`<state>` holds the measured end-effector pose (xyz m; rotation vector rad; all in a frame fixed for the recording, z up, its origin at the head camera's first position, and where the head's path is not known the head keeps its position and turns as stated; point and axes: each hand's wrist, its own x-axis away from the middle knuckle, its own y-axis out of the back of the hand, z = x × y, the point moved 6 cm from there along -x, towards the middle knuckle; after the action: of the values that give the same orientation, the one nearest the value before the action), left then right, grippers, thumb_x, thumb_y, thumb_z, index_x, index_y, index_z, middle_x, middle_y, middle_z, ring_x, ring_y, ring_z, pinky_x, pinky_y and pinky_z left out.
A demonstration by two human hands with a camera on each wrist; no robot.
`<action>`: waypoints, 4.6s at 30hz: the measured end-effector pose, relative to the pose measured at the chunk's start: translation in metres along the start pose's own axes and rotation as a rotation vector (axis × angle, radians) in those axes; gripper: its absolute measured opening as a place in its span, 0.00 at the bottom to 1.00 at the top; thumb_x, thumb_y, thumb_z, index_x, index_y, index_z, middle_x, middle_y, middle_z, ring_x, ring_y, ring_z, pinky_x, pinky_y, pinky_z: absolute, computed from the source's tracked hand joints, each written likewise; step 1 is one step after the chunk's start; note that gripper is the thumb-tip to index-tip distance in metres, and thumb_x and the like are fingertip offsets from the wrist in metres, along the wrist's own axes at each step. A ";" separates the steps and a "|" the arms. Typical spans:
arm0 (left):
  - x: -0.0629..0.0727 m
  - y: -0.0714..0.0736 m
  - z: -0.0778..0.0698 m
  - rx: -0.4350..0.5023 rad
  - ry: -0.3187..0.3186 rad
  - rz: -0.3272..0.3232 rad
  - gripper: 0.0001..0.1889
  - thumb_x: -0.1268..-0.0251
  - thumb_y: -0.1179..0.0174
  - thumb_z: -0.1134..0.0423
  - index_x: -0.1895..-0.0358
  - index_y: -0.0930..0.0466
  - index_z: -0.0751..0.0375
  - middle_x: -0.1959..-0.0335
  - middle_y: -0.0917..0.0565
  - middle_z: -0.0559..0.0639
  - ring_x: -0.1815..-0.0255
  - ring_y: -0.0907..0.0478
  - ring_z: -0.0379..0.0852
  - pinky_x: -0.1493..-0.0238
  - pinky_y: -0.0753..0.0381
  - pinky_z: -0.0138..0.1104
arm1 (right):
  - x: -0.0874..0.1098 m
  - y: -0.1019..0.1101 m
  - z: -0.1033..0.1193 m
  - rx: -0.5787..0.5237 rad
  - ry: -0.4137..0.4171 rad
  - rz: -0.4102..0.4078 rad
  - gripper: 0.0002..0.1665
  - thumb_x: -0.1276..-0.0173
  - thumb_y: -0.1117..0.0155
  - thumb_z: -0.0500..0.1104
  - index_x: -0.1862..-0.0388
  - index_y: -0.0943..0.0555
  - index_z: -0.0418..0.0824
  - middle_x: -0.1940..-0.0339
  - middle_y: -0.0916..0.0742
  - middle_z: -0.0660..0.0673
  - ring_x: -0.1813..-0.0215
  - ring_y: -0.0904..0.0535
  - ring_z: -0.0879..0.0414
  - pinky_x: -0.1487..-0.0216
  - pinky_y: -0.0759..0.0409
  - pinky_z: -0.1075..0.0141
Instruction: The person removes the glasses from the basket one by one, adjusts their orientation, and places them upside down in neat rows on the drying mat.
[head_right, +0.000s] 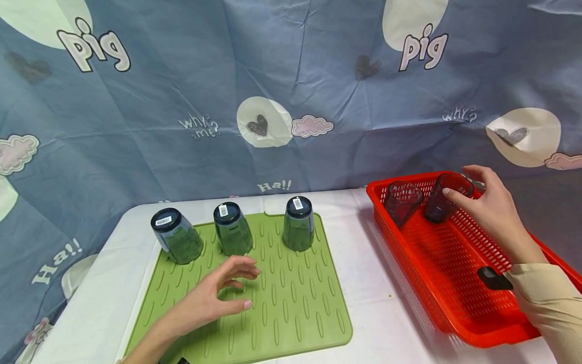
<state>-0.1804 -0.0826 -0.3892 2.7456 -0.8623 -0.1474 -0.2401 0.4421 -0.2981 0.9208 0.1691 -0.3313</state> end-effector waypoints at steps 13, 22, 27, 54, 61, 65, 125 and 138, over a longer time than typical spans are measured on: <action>-0.001 -0.002 0.001 -0.014 -0.020 0.023 0.32 0.41 0.30 0.62 0.34 0.33 0.49 0.39 0.25 0.55 0.38 0.29 0.54 0.37 0.32 0.55 | -0.016 -0.004 -0.025 -0.044 -0.066 -0.009 0.54 0.33 0.35 0.57 0.21 0.52 0.37 0.25 0.41 0.26 0.31 0.44 0.25 0.39 0.43 0.30; 0.000 -0.003 0.002 -0.036 -0.001 0.016 0.32 0.42 0.29 0.62 0.36 0.32 0.41 0.40 0.24 0.50 0.39 0.27 0.47 0.38 0.29 0.52 | -0.021 -0.007 -0.034 -0.089 -0.097 0.024 0.57 0.33 0.36 0.58 0.21 0.56 0.35 0.23 0.45 0.27 0.28 0.47 0.26 0.38 0.44 0.29; -0.001 -0.004 0.002 -0.031 -0.005 0.022 0.32 0.42 0.29 0.62 0.36 0.32 0.42 0.39 0.24 0.50 0.39 0.27 0.48 0.38 0.29 0.52 | -0.027 -0.010 -0.039 -0.082 -0.112 0.077 0.58 0.32 0.37 0.59 0.21 0.58 0.34 0.23 0.46 0.27 0.28 0.47 0.26 0.39 0.42 0.30; 0.001 -0.008 0.003 -0.048 -0.014 0.049 0.33 0.42 0.29 0.61 0.35 0.33 0.39 0.40 0.24 0.49 0.39 0.28 0.50 0.37 0.29 0.51 | -0.032 -0.028 -0.048 -0.020 -0.167 0.108 0.61 0.32 0.40 0.64 0.24 0.58 0.24 0.35 0.37 0.16 0.31 0.50 0.20 0.40 0.42 0.29; 0.000 -0.008 0.002 -0.061 -0.015 0.048 0.33 0.42 0.29 0.61 0.35 0.33 0.39 0.40 0.24 0.49 0.39 0.27 0.51 0.38 0.28 0.50 | -0.032 -0.026 -0.049 -0.029 -0.163 0.086 0.59 0.33 0.37 0.62 0.25 0.52 0.24 0.36 0.37 0.17 0.28 0.59 0.20 0.41 0.38 0.31; 0.001 -0.008 0.002 -0.060 -0.011 0.051 0.33 0.42 0.29 0.61 0.35 0.33 0.39 0.40 0.24 0.49 0.39 0.27 0.51 0.38 0.29 0.51 | -0.032 -0.025 -0.049 -0.024 -0.156 0.074 0.58 0.34 0.35 0.61 0.25 0.50 0.23 0.39 0.32 0.19 0.37 0.37 0.26 0.59 0.23 0.64; 0.001 -0.002 0.001 -0.052 0.008 0.021 0.32 0.38 0.32 0.60 0.33 0.36 0.40 0.39 0.25 0.50 0.38 0.28 0.50 0.39 0.28 0.52 | -0.032 -0.005 -0.022 -0.003 -0.137 -0.010 0.58 0.39 0.29 0.60 0.26 0.45 0.27 0.42 0.26 0.24 0.64 0.33 0.71 0.72 0.32 0.80; 0.000 -0.001 -0.001 -0.069 0.000 0.012 0.32 0.38 0.31 0.59 0.33 0.36 0.40 0.37 0.26 0.50 0.36 0.29 0.51 0.38 0.29 0.53 | -0.029 0.003 -0.015 0.004 -0.139 -0.067 0.58 0.39 0.30 0.60 0.25 0.46 0.29 0.37 0.29 0.26 0.57 0.33 0.66 0.63 0.35 0.73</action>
<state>-0.1792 -0.0817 -0.3887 2.6762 -0.8569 -0.1710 -0.2662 0.4622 -0.2968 0.8937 0.0718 -0.4567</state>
